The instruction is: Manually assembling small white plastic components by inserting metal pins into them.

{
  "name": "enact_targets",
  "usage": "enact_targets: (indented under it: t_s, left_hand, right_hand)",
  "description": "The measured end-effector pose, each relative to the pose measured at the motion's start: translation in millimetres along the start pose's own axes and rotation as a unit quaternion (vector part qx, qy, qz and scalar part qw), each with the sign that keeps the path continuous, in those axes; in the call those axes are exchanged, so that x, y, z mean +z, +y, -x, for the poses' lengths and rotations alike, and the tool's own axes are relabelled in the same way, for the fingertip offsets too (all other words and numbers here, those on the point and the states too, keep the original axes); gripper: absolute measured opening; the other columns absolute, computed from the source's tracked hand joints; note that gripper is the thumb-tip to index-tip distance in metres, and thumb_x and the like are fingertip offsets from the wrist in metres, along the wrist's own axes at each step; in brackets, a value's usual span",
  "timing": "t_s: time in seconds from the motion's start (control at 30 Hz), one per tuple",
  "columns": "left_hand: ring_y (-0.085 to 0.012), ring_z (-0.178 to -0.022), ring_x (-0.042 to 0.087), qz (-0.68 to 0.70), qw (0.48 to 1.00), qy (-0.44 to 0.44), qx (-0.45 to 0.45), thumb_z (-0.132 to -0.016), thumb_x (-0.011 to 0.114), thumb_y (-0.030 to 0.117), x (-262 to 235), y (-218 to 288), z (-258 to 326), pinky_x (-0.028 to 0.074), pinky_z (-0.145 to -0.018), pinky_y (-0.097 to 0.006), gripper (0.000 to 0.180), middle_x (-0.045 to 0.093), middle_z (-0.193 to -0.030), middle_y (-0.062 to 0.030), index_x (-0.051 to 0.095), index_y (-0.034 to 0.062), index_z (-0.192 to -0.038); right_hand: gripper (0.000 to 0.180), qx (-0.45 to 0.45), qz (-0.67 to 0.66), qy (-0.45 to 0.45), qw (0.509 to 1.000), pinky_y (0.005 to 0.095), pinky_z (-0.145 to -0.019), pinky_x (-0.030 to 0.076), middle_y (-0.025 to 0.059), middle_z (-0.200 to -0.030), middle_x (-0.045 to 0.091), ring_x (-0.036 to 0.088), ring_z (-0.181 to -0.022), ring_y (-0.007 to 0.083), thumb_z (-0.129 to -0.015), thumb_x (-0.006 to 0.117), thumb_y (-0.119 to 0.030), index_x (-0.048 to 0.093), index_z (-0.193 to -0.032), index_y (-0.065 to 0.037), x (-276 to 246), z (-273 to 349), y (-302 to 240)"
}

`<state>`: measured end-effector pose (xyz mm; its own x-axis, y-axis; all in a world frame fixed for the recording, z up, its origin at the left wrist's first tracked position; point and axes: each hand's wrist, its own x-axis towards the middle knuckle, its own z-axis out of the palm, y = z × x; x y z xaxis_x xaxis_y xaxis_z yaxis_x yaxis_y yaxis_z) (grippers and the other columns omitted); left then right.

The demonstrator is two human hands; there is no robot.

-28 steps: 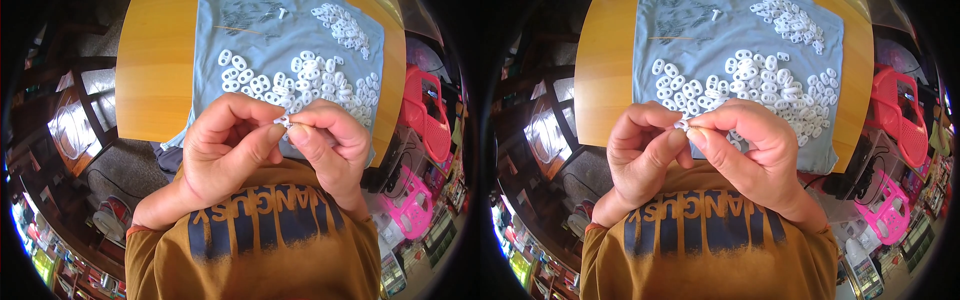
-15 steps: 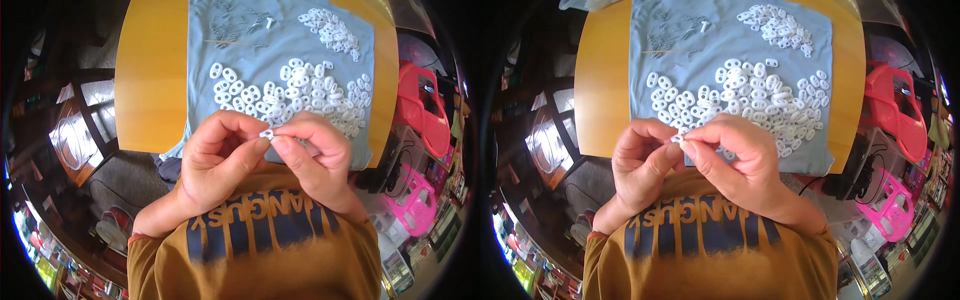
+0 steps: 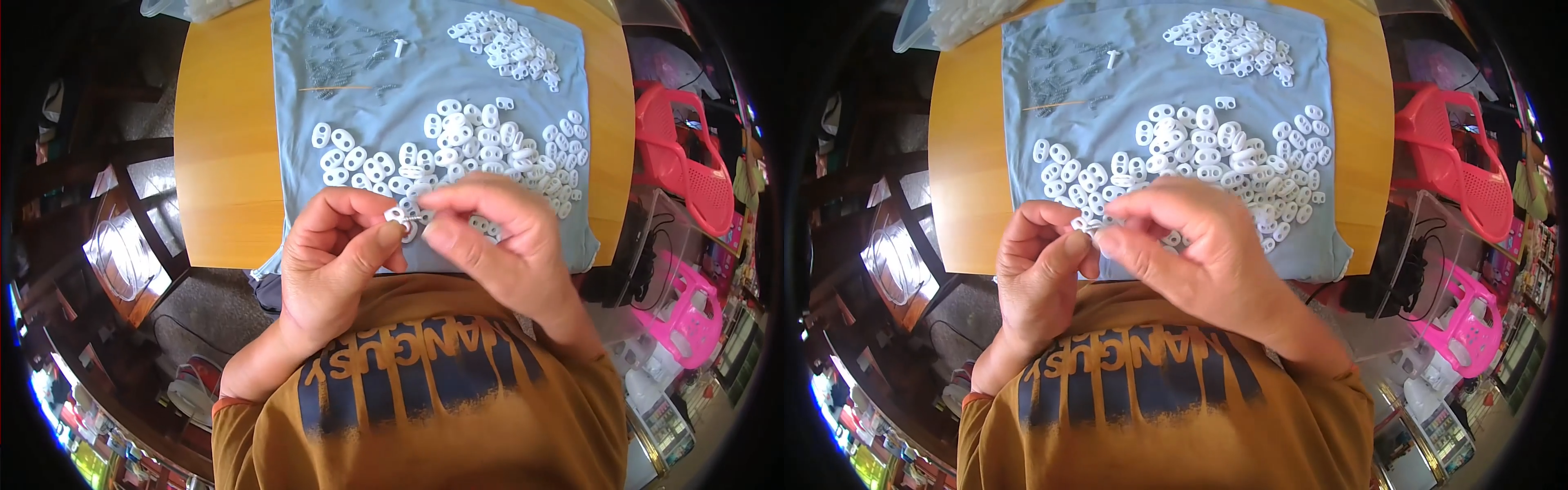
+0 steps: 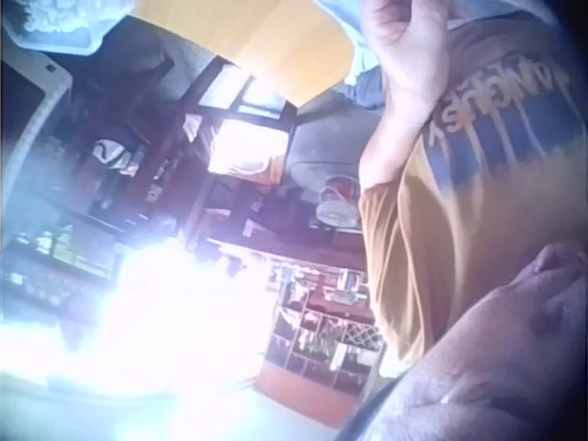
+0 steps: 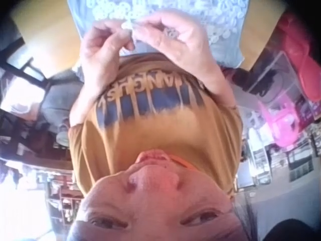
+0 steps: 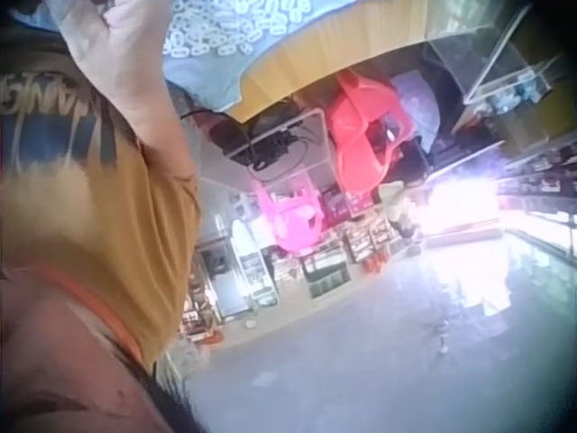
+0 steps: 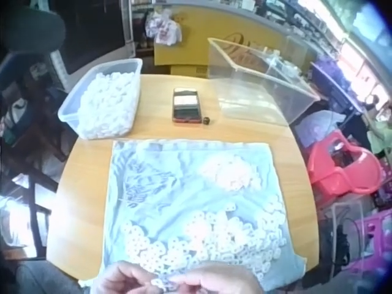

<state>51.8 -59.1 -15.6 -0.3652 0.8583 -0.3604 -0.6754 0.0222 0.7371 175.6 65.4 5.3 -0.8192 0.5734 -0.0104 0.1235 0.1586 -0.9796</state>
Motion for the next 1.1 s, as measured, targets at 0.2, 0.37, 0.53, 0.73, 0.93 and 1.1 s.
enact_targets:
  t_s: [0.2, 0.37, 0.53, 0.73, 0.93, 1.1]
  left_hand:
    - [-0.0091, -0.065, 0.056, 0.017, 1.000, 0.015, 0.018, -0.082, 0.058, -0.002, 1.2, 1.4, 1.7, 0.047, -0.060, -0.020, 0.016, 0.057, -0.080, -0.0046, 0.052, 0.0005, -0.096]
    - [-0.0089, -0.065, 0.055, 0.018, 0.999, 0.016, 0.026, -0.082, 0.057, -0.002, -1.0, 4.3, 5.6, 0.047, -0.059, -0.020, 0.016, 0.056, -0.081, -0.0047, 0.051, 0.0006, -0.097]
    - [-0.0086, -0.064, 0.055, 0.020, 0.999, 0.011, 0.026, -0.082, 0.057, -0.003, -3.0, 4.9, 5.8, 0.046, -0.059, -0.020, 0.016, 0.055, -0.082, -0.0044, 0.051, 0.0006, -0.097]
    - [-0.0081, -0.064, 0.054, 0.020, 1.000, 0.001, 0.020, -0.082, 0.057, -0.003, -5.1, 5.9, 5.0, 0.046, -0.058, -0.019, 0.016, 0.055, -0.081, -0.0039, 0.051, 0.0007, -0.097]
    - [-0.0080, -0.064, 0.054, 0.020, 0.999, 0.009, 0.027, -0.082, 0.057, -0.003, -5.3, 6.8, 5.7, 0.046, -0.058, -0.019, 0.016, 0.056, -0.081, -0.0039, 0.051, 0.0007, -0.097]
    - [-0.0080, -0.065, 0.054, 0.023, 0.997, -0.035, 0.070, -0.082, 0.057, -0.002, 3.4, 15.9, -0.6, 0.046, -0.059, -0.019, 0.023, 0.056, -0.083, -0.0044, 0.051, -0.0004, -0.105]
  right_hand:
    - [0.011, -0.114, 0.378, 0.098, 0.914, 0.0265, -0.061, 0.044, 0.0093, -0.077, 0.059, 0.057, -0.068, 0.0196, -0.077, 0.062, -0.003, 0.062, -0.087, 0.000, -24.9, -33.0, 13.5]
    - [0.011, -0.139, 0.424, 0.044, 0.894, 0.0352, -0.065, 0.044, 0.0080, -0.076, 0.056, 0.054, -0.074, 0.0266, -0.072, 0.064, -0.005, 0.061, -0.082, -0.003, -24.7, -43.3, 27.7]
    - [0.011, -0.127, 0.419, 0.035, 0.898, 0.0353, -0.069, 0.044, 0.0093, -0.078, 0.057, 0.054, -0.077, 0.0279, -0.071, 0.061, -0.002, 0.061, -0.082, -0.002, -24.0, -46.1, 27.3]
    - [0.013, -0.048, 0.360, 0.020, 0.931, 0.0342, -0.068, 0.044, 0.0110, -0.079, 0.056, 0.054, -0.075, 0.0285, -0.072, 0.059, -0.001, 0.060, -0.084, 0.000, -24.0, -46.5, 27.4]
    - [0.014, 0.131, 0.000, 0.035, 0.991, 0.0236, -0.067, 0.043, 0.0028, -0.083, 0.059, 0.053, -0.074, 0.0102, -0.080, 0.057, -0.003, 0.062, -0.092, -0.001, -21.1, -35.5, 6.9]
    - [0.023, 0.202, -0.348, 0.013, 0.915, 0.0222, -0.069, 0.042, 0.0026, -0.088, 0.057, 0.050, -0.075, 0.0074, -0.082, 0.054, -0.008, 0.057, -0.103, 0.001, -11.0, -20.8, -11.1]
